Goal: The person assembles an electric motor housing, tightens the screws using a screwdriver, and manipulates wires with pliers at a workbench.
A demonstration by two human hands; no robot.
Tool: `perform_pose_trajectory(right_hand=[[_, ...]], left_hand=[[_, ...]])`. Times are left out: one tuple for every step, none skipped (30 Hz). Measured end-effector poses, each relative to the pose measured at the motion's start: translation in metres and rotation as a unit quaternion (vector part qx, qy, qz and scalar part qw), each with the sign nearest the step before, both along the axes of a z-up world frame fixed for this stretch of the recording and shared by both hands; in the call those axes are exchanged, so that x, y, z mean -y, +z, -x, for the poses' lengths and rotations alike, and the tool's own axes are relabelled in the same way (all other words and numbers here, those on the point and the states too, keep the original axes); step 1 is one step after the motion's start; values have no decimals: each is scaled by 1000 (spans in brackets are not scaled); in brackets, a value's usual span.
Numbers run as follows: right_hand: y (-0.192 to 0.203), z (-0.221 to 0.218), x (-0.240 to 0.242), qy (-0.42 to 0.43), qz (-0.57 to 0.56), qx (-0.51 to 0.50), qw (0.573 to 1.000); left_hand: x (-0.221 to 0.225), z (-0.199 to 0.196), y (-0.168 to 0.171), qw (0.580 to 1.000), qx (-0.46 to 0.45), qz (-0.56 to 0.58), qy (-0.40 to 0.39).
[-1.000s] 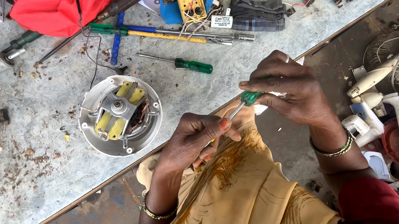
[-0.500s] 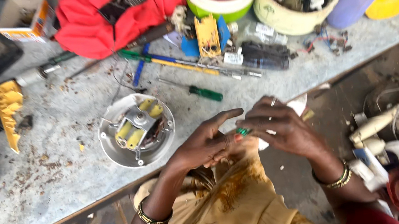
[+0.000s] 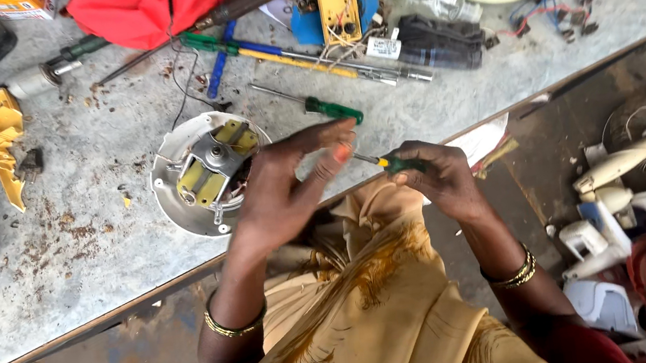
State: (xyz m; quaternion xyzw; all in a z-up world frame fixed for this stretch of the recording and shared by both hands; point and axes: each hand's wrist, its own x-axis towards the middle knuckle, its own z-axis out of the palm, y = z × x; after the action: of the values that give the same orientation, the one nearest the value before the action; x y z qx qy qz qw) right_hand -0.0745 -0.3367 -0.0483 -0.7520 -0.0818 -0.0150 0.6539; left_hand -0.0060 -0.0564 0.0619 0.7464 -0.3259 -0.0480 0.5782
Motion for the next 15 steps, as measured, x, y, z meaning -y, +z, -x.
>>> perform_pose_trajectory(right_hand=[[-1,2,-2,-8,-10,-22,1000],[0,4,-5,-16,-20,-44,999],[1,3,-7,-20,-29,-62,997],[2,3,-12,-2,-65,-57,996],[5,4,-16,17,-99,-53,994],[6,5,-20,37,-133,-49,989],[9,8,-24,44,-145,-64,986],[11,10,-29,50,-158,-79,983],[13,13,-34,56,-171,-94,979],[15,14,-38,61,-183,-100,976],[17,17,-42,65,-196,-107,973],[18,19,-45,70,-209,-113,969],[18,20,-48,71,-213,-111,968],[17,21,-50,73,-217,-109,967],[16,23,-52,74,-221,-108,966]], left_hand=[[5,6,0,1000,12,6,2],[10,12,0,1000,25,12,3],[15,17,-1,999,-4,35,3],[20,21,-2,998,-32,59,3],[25,24,-4,995,-61,84,5],[29,23,-7,990,-82,110,-3],[33,21,-11,985,-105,139,-11],[36,20,-15,977,-128,167,-18],[38,21,-18,975,-128,184,-13],[40,21,-21,971,-127,200,-7],[42,22,-23,968,-127,216,-2],[44,23,-25,962,-135,236,12],[45,24,-26,956,-144,255,26],[47,25,-27,948,-154,274,39],[47,26,-27,956,-136,253,56]])
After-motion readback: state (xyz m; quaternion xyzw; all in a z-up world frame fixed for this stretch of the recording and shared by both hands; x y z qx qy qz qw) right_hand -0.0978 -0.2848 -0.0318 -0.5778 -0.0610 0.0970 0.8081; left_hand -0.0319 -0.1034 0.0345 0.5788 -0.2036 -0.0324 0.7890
